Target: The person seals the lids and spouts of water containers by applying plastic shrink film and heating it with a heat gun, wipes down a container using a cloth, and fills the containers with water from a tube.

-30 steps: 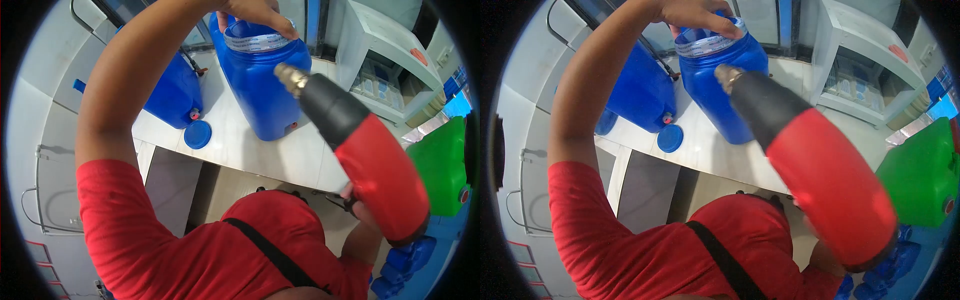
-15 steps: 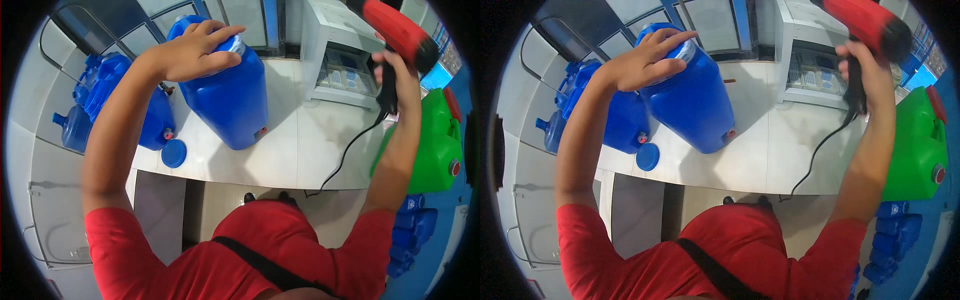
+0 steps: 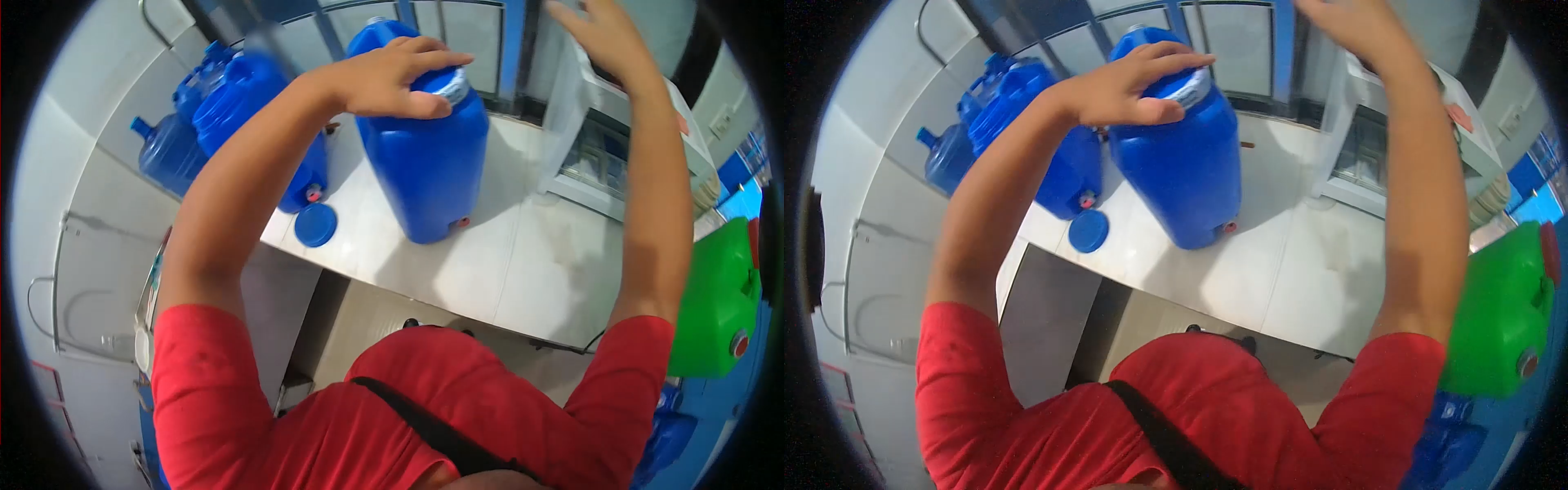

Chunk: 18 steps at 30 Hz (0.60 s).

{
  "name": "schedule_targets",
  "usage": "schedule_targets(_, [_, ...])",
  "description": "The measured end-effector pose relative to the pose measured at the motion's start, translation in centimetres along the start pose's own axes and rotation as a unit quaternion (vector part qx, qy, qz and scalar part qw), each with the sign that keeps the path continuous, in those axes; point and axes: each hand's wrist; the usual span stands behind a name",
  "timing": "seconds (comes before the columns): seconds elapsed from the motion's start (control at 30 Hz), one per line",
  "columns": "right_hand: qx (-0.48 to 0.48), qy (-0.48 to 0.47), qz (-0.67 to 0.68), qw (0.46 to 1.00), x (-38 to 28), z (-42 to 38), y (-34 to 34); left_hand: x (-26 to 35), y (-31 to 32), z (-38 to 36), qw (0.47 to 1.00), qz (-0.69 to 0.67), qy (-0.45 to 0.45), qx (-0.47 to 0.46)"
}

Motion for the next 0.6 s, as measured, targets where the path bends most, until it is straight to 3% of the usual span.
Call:
schedule_targets(0.07, [-0.099, -0.014, 0.196, 0.975, -1.5, 0.9, 5.7, 0.4, -0.5, -0.3, 0.997, -0.065, 0.012, 0.037])
schedule_targets(0.13, [-0.137, -0.001, 0.347, 0.928, -4.3, -0.1, 10.8, 3.0, -0.1, -0.4, 0.985, -0.014, -0.166, 0.044])
schedule_targets(0.17, [-0.147, 0.025, 0.424, 0.893, -5.8, -1.0, 12.4, 4.9, -0.2, -0.6, 0.976, -0.004, -0.207, 0.063])
schedule_targets(0.2, [-0.192, 0.090, 0.512, 0.832, -7.4, -1.8, 13.0, 5.1, 1.5, -1.3, 0.973, 0.046, -0.157, 0.165])
schedule_targets(0.27, [-0.285, 0.285, 0.611, 0.681, -8.3, -2.9, 12.6, 4.1, 1.7, -1.8, 0.973, 0.019, -0.087, 0.211])
schedule_targets(0.3, [-0.285, 0.284, 0.613, 0.680, -9.0, -4.0, 12.1, 2.8, 1.4, -2.0, 0.973, 0.021, -0.088, 0.211])
schedule_targets(0.37, [-0.120, 0.214, 0.649, 0.721, -10.4, -6.5, 11.3, 0.3, 1.1, -2.7, 0.976, 0.002, 0.010, 0.215])
schedule_targets(0.4, [-0.118, 0.223, 0.643, 0.724, -10.7, -6.7, 11.1, 0.1, 1.1, -2.8, 0.977, -0.007, 0.015, 0.213])
schedule_targets(0.47, [-0.099, 0.204, 0.575, 0.786, -10.7, -7.0, 9.9, 0.2, 1.3, -2.3, 0.973, 0.019, 0.041, 0.228])
schedule_targets(0.5, [-0.149, 0.206, 0.531, 0.808, -9.6, -5.8, 10.4, 0.5, 1.8, -2.1, 0.977, -0.022, -0.008, 0.213])
schedule_targets(0.53, [-0.173, 0.202, 0.538, 0.800, -9.1, -5.0, 10.7, 1.0, 2.0, -1.9, 0.978, -0.033, 0.001, 0.208])
schedule_targets(0.6, [-0.201, 0.272, 0.613, 0.714, -9.8, -5.2, 10.9, 1.6, 2.1, -1.7, 0.975, -0.030, -0.052, 0.216])
Point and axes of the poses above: each hand's wrist, its own z-axis towards the middle knuckle, its own y-axis out of the palm, x = y × z, and after that the axes turned 8 degrees about x, right-handed
